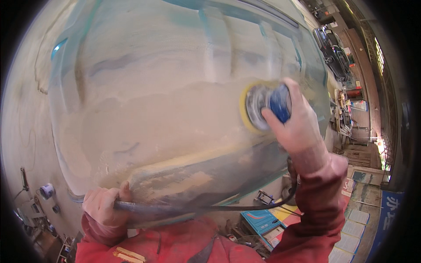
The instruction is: The person uses a pneumatic orbital sander to sand the surface of a car hood. They repeatedly move the sander across the hood and periodically pause to wipe the surface with their hand to check the finish.
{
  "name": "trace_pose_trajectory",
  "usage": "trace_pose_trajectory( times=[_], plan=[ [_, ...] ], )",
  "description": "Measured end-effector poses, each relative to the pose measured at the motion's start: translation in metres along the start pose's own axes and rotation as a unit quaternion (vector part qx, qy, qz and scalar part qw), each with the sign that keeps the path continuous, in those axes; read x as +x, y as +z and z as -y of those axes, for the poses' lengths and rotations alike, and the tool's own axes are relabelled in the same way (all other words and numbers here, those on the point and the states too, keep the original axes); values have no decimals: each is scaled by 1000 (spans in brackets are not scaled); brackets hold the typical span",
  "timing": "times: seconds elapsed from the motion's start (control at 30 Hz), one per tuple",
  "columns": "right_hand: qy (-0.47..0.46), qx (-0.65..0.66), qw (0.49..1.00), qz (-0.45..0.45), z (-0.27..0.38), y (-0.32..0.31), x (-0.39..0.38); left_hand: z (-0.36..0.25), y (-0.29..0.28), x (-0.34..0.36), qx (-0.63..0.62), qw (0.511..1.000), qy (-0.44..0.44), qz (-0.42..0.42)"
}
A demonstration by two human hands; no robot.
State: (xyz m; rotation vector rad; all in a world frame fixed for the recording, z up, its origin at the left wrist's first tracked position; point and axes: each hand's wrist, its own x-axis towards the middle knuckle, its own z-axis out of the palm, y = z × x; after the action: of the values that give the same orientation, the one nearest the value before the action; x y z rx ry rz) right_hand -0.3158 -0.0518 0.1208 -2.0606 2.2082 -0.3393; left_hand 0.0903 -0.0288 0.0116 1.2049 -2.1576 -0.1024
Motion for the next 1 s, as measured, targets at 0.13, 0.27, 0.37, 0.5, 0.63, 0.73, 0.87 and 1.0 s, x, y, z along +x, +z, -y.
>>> trace_pose_trajectory(
  times=[0.13,0.27,0.37,0.5,0.63,0.73,0.87,1.0],
  plan=[
    [33,-3,999,22,10,-7,2,2,-1,0,14,1000,6,-3],
    [77,-40,990,106,9,-19,-14,1,1,-3,8,1000,-14,-16],
    [51,-19,998,38,-7,-14,-11,-3,8,-3,3,998,-24,-56],
    [43,6,999,-5,-28,-6,-6,-3,10,-4,23,998,-24,-57],
    [63,-30,996,62,-23,-18,-23,-2,10,-6,19,998,-28,-60],
    [75,-17,996,48,-24,-23,-16,-2,12,-6,10,997,-28,-73],
    [69,11,997,-13,-36,-19,0,-4,14,-4,38,996,-13,-73],
    [71,22,996,47,-50,-24,-17,-3,11,-4,42,998,-24,-46]
  ],
)
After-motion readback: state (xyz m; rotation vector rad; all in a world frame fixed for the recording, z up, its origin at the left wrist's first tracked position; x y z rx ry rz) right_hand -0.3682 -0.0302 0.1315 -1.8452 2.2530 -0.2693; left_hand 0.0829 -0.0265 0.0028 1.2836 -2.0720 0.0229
